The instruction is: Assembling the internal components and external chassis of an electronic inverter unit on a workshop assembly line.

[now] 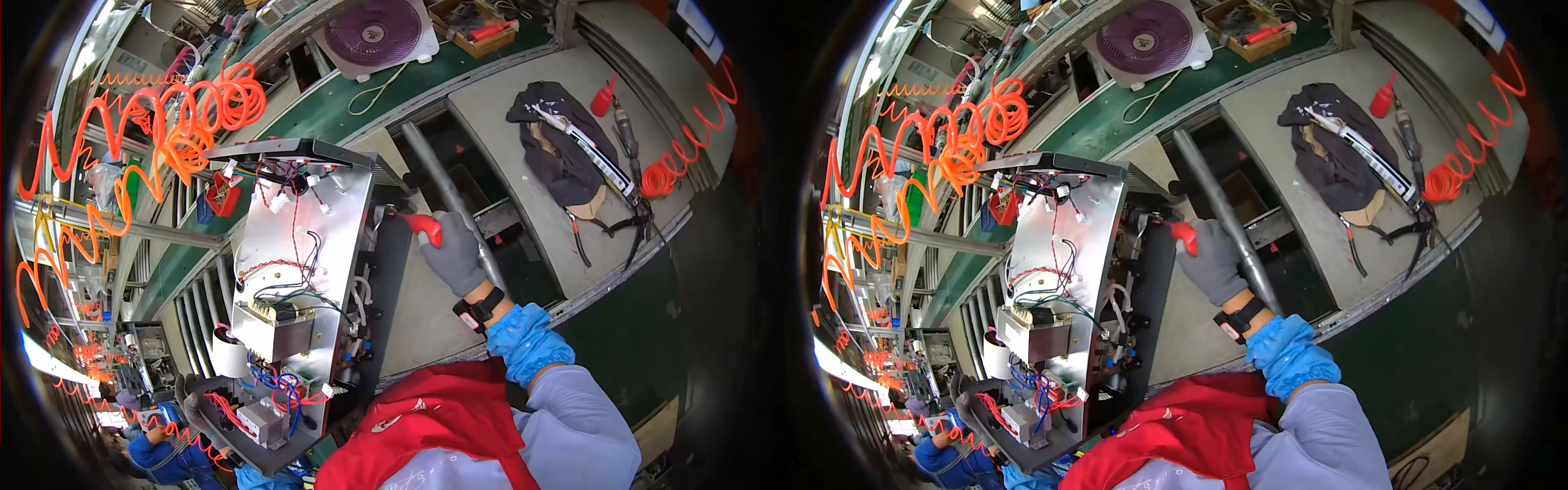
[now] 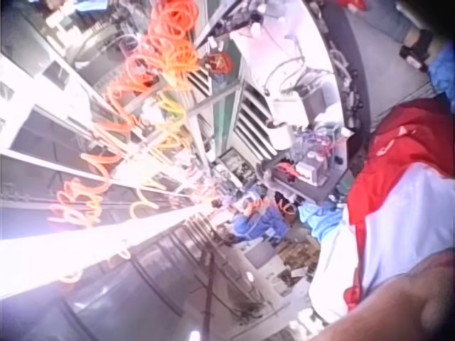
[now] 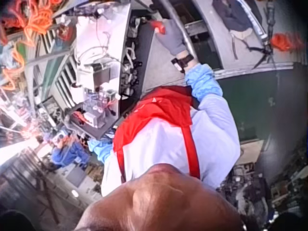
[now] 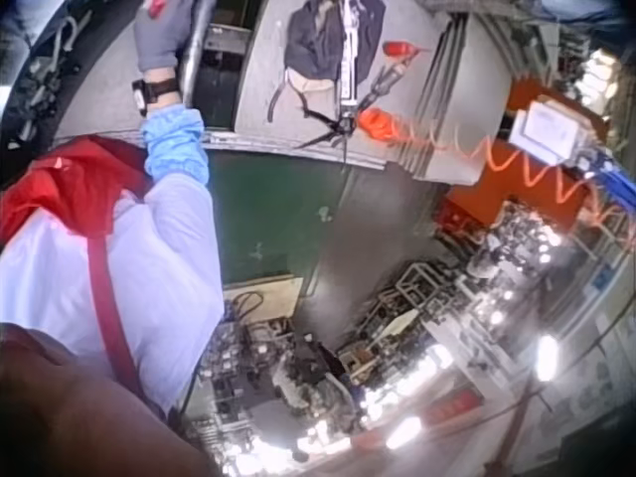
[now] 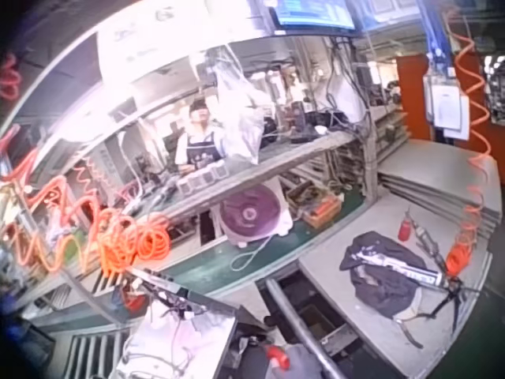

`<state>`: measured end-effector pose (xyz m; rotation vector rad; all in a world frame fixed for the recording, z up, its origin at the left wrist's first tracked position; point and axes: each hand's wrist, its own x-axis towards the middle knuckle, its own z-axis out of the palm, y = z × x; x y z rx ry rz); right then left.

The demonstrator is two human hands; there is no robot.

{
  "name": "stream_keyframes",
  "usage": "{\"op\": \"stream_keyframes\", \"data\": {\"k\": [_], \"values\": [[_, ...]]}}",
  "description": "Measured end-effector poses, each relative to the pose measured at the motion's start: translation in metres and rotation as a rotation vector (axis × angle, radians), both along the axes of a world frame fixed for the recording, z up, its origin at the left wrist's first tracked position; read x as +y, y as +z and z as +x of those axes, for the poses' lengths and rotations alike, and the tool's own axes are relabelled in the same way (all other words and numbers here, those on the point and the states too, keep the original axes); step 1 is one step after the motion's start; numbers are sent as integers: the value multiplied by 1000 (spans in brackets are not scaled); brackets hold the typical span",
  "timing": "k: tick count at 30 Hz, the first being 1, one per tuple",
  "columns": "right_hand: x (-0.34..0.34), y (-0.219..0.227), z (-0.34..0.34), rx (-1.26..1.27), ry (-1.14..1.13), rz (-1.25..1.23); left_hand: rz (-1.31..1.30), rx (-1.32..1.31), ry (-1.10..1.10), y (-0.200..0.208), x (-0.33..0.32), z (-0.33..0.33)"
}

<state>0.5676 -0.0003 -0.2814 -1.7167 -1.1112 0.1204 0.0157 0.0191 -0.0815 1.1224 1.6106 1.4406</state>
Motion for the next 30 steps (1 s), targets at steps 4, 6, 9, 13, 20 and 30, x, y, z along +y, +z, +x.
{"op": "stream_keyframes", "data": {"k": [4,6,9,13,20,30], "values": [[-19,4,10,219,-78,84,-23,20,4,1,-2,0],[-28,3,14,377,-84,67,-39,29,9,2,-6,-2],[-44,4,14,405,-24,32,-74,53,12,5,-14,-8],[-63,11,6,575,72,-71,-109,80,22,11,-22,-13],[-87,5,-12,515,248,-74,-153,130,35,21,-34,-13],[-86,-9,-47,508,397,-55,-183,164,30,28,-38,-15]]}}
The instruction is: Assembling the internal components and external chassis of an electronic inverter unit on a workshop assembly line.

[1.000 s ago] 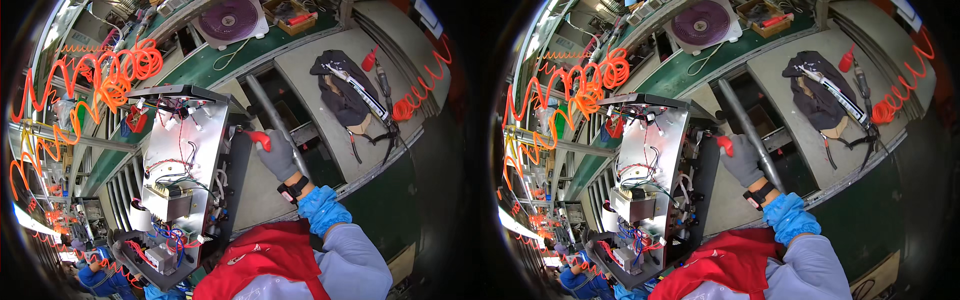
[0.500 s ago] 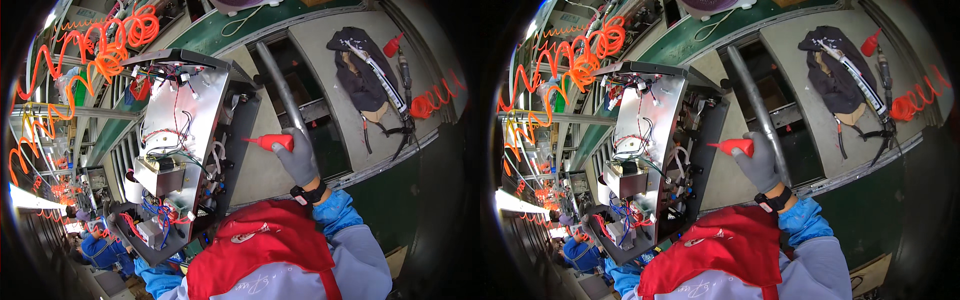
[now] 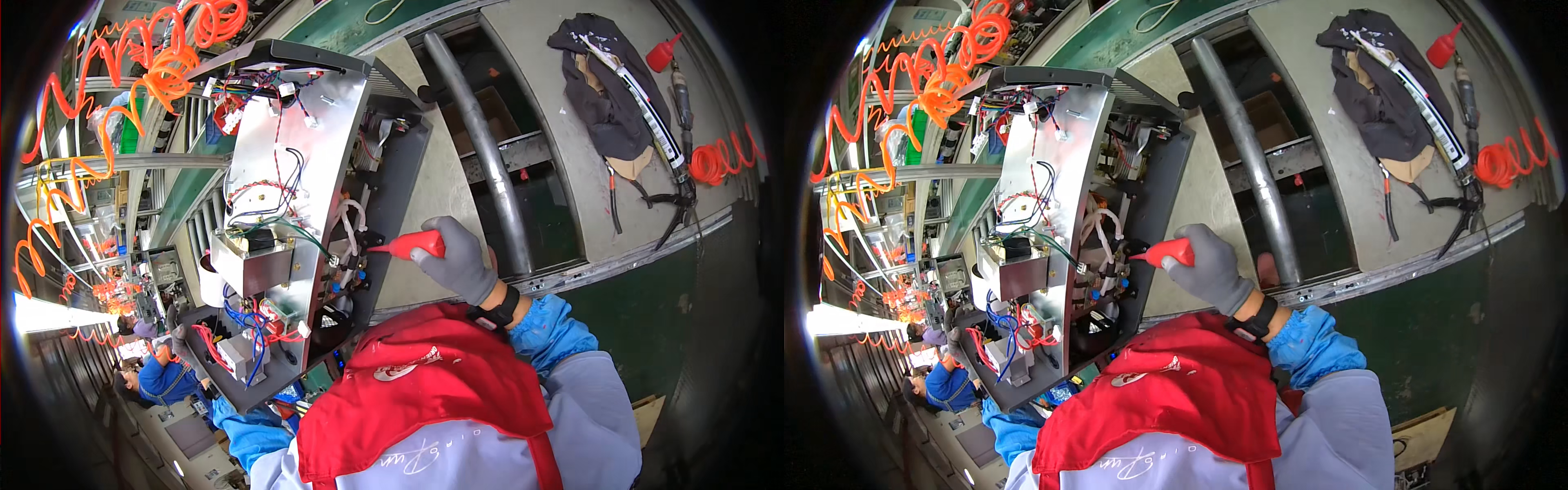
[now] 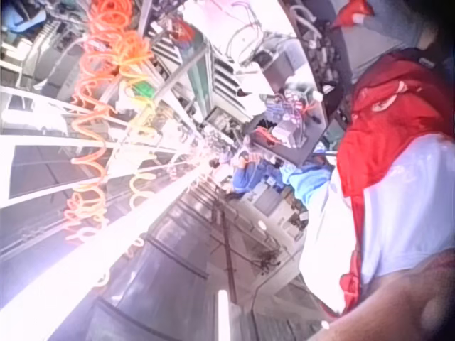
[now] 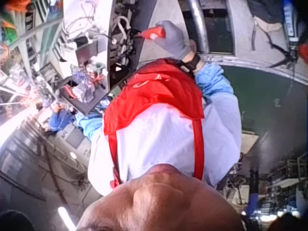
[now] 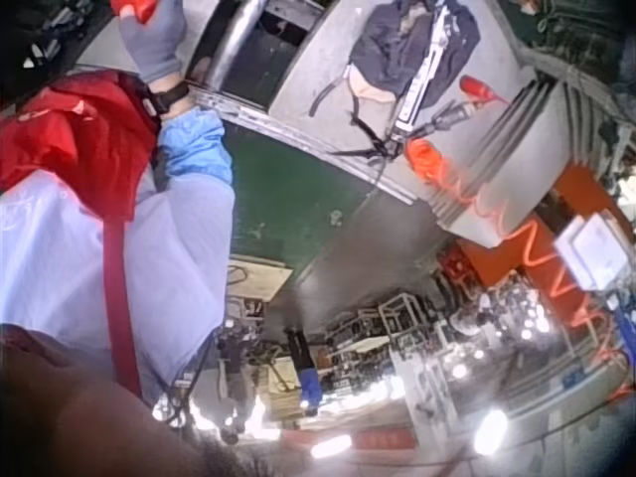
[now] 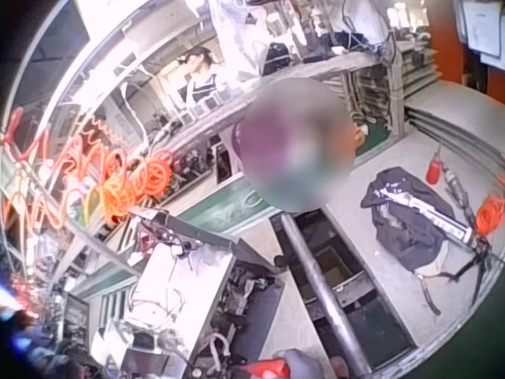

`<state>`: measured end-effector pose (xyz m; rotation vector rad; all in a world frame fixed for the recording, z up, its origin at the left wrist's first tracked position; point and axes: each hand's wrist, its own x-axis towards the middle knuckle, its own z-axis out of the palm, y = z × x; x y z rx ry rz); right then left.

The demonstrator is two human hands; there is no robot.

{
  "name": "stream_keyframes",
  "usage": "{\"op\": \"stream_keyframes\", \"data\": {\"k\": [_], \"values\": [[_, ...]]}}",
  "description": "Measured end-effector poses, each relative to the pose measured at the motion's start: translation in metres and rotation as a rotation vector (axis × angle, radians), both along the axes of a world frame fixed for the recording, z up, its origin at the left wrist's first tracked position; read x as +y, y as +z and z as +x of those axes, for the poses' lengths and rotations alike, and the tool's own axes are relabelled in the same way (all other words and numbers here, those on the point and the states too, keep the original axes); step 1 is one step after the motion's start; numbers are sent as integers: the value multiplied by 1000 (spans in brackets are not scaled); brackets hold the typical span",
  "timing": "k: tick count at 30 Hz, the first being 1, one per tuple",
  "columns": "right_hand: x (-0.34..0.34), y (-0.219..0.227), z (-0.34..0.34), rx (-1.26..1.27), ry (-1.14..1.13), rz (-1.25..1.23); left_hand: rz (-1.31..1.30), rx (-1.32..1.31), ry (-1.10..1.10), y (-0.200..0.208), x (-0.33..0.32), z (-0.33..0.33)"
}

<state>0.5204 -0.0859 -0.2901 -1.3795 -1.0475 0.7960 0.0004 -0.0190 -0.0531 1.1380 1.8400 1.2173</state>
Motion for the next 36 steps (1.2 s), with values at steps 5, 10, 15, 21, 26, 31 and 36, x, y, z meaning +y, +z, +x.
{"op": "stream_keyframes", "data": {"k": [5,10,15,21,26,31,36], "values": [[1,2,-3,25,-12,83,-23,24,-20,5,6,0],[6,1,-7,11,-57,100,-40,54,-48,9,15,3],[11,0,-8,18,-50,97,-54,80,-59,12,22,-3],[14,3,-5,-116,-44,100,-83,191,-94,21,28,-4],[-12,15,27,32,-193,19,120,856,-202,92,37,124],[-31,14,53,20,-377,-85,70,616,-739,120,-5,348],[-61,6,58,358,-536,-150,-72,933,-1215,-55,43,501]]}}
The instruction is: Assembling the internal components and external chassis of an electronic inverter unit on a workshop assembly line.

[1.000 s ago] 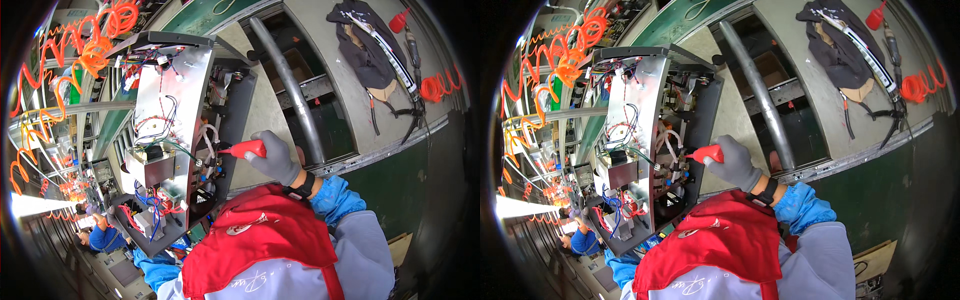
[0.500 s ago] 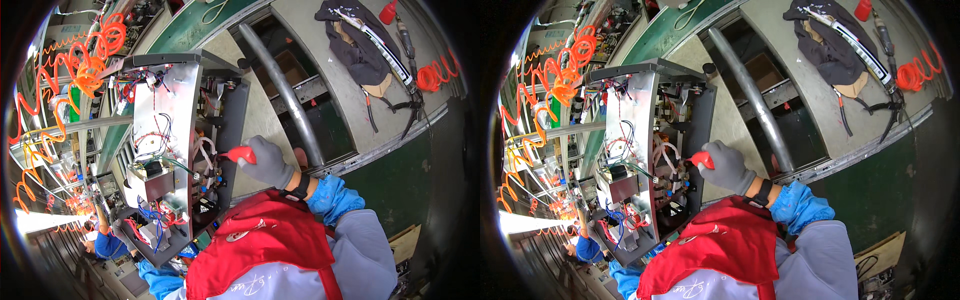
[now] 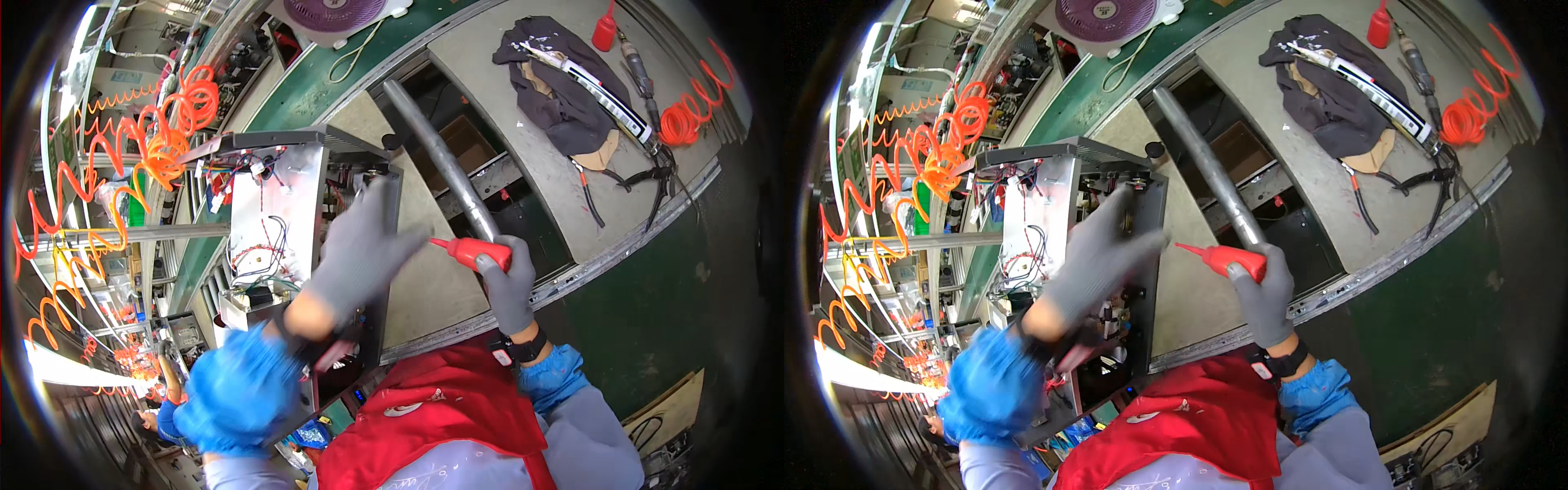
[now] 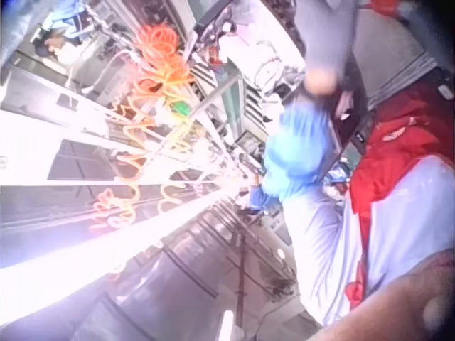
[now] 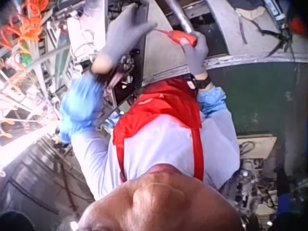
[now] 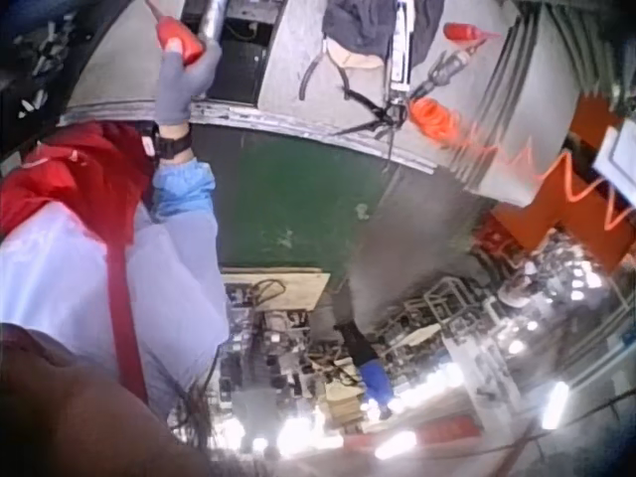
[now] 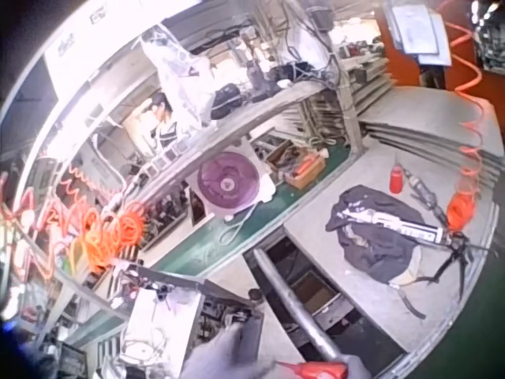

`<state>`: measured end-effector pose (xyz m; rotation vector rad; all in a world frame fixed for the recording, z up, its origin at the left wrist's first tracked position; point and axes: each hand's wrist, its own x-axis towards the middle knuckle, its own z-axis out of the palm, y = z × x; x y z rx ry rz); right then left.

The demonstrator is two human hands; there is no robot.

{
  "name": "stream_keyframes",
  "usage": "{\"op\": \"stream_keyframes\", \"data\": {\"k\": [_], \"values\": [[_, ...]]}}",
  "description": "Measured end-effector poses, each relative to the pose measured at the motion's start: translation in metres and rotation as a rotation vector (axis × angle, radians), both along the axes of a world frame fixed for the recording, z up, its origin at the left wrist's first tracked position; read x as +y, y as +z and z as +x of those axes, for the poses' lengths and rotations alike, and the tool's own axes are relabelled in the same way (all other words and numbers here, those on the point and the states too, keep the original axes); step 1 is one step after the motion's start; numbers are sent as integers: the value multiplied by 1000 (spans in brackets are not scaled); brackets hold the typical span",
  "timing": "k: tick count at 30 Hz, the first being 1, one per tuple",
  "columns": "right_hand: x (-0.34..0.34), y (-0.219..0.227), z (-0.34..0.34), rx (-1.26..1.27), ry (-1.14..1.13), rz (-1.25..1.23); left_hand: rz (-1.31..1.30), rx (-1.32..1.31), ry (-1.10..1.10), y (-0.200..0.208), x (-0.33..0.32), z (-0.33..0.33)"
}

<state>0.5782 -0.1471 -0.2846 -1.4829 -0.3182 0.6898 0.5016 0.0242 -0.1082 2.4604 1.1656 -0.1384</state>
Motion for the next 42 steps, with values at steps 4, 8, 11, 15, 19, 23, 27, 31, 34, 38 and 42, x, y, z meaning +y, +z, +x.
{"op": "stream_keyframes", "data": {"k": [4,8,11,15,19,23,27,31,34,38,42], "values": [[-43,0,8,-24,-97,-50,250,190,307,-105,64,22],[-84,2,12,-51,-153,-145,253,199,373,-156,90,14],[-102,-3,13,110,-168,-146,376,227,540,-174,96,14],[-103,-15,14,225,-253,-102,516,252,522,-181,98,14],[-98,-18,20,223,-212,-94,520,209,543,-182,97,13],[-89,-16,24,144,-161,-110,479,142,546,-182,95,12],[-83,-14,29,114,-130,-146,573,136,510,-180,93,15],[-83,-16,30,112,-174,-114,418,181,627,-172,93,23],[-84,-18,27,170,-214,-89,467,126,600,-171,89,24],[-82,-16,26,143,-141,-123,438,34,568,-180,93,13],[-67,3,27,114,-120,-124,461,139,465,-178,93,5]]}}
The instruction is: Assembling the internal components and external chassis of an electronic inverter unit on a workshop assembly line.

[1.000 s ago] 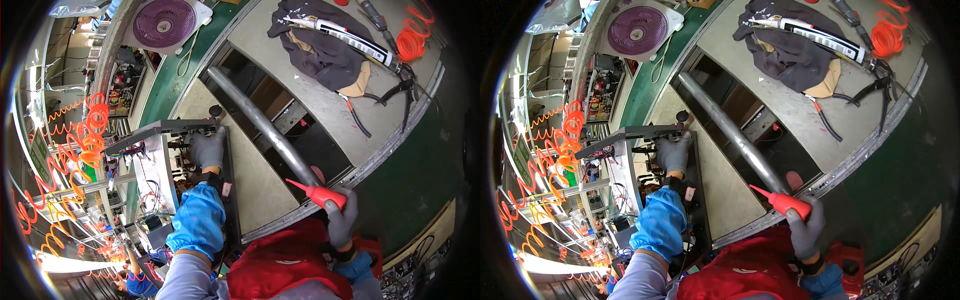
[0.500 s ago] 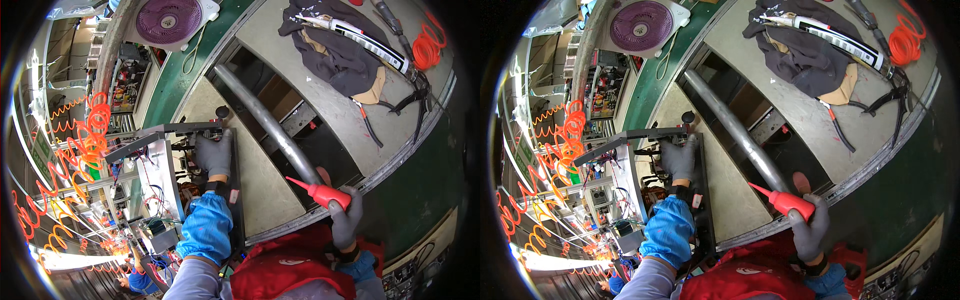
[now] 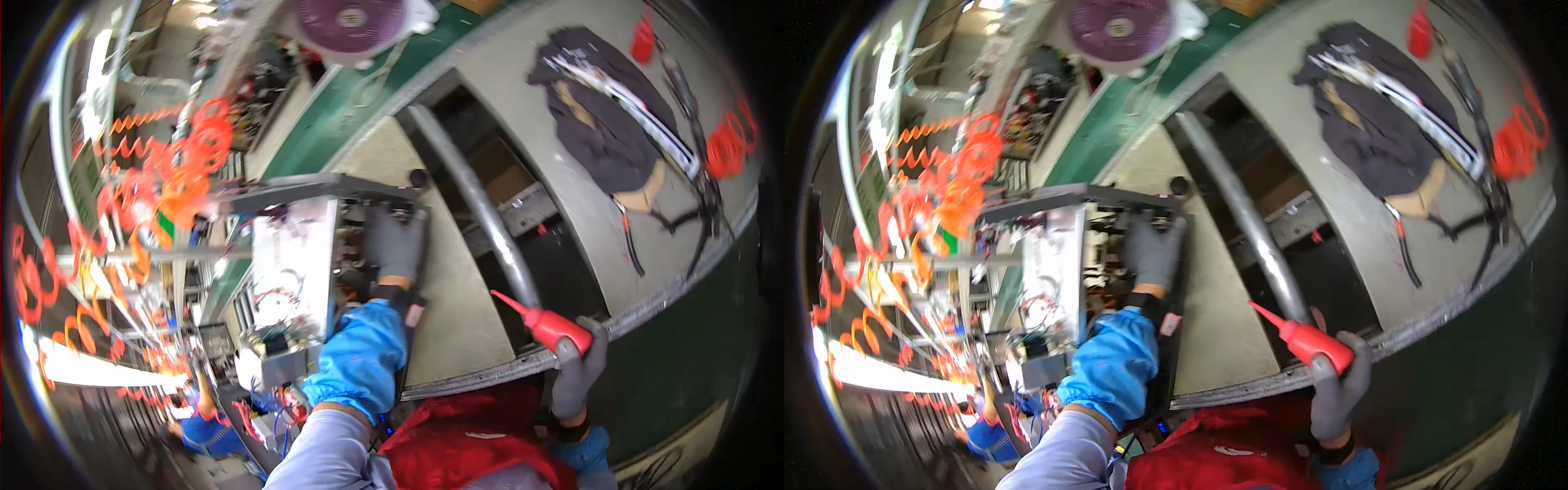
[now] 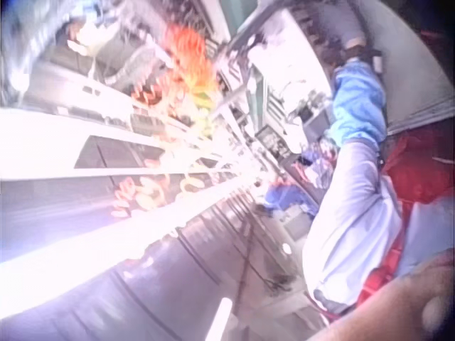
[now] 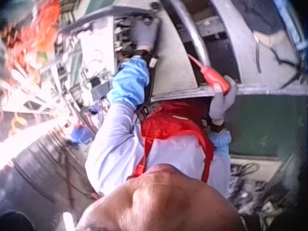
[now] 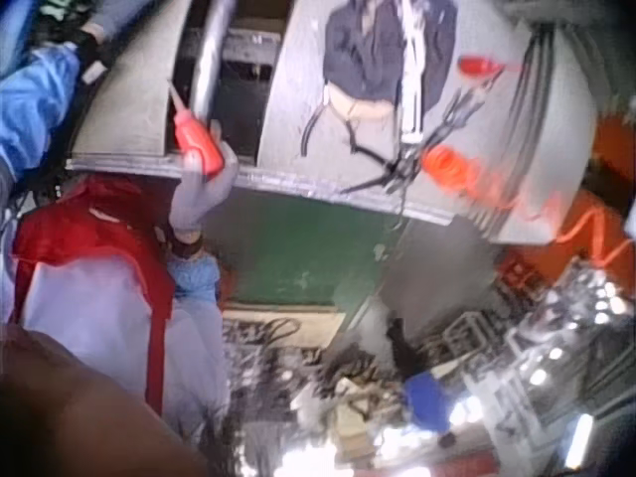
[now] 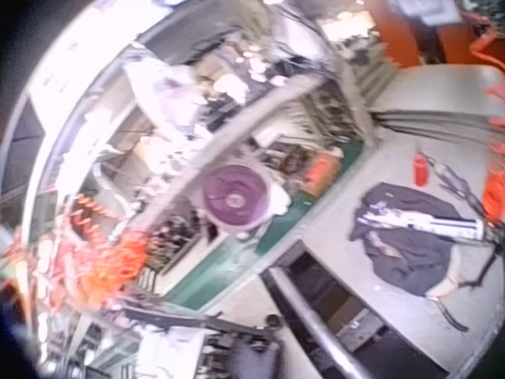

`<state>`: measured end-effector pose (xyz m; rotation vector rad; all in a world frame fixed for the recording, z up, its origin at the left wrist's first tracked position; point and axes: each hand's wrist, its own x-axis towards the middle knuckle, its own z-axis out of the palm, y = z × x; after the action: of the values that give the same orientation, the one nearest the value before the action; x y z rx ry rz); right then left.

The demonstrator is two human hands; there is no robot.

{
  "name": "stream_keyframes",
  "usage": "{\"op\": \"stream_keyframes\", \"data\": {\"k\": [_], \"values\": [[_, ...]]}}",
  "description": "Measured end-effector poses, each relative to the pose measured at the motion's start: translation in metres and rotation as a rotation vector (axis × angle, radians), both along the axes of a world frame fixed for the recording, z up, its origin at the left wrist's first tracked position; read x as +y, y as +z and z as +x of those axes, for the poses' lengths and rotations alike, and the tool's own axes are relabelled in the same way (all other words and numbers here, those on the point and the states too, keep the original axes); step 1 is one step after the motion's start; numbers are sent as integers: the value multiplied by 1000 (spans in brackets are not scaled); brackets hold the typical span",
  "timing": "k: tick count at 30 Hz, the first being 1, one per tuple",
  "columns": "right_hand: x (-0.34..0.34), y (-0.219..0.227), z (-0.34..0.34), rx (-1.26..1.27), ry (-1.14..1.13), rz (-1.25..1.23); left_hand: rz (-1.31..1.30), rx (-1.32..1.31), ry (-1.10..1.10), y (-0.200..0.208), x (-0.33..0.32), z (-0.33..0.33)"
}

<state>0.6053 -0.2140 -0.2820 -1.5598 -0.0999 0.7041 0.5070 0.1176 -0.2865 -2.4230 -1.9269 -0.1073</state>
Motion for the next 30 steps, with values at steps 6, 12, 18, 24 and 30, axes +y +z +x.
{"op": "stream_keyframes", "data": {"k": [6,12,18,24,30], "values": [[43,60,8,-50,-155,158,-183,-104,-330,90,-97,5],[96,129,-6,-134,-100,424,-337,-167,-842,256,-175,-37],[113,173,-57,-176,79,588,-42,-321,-668,373,-221,-200],[98,200,-103,-212,70,615,46,-865,214,359,-169,-406],[71,231,-161,-377,64,509,-123,-1534,139,252,-93,-480]]}}
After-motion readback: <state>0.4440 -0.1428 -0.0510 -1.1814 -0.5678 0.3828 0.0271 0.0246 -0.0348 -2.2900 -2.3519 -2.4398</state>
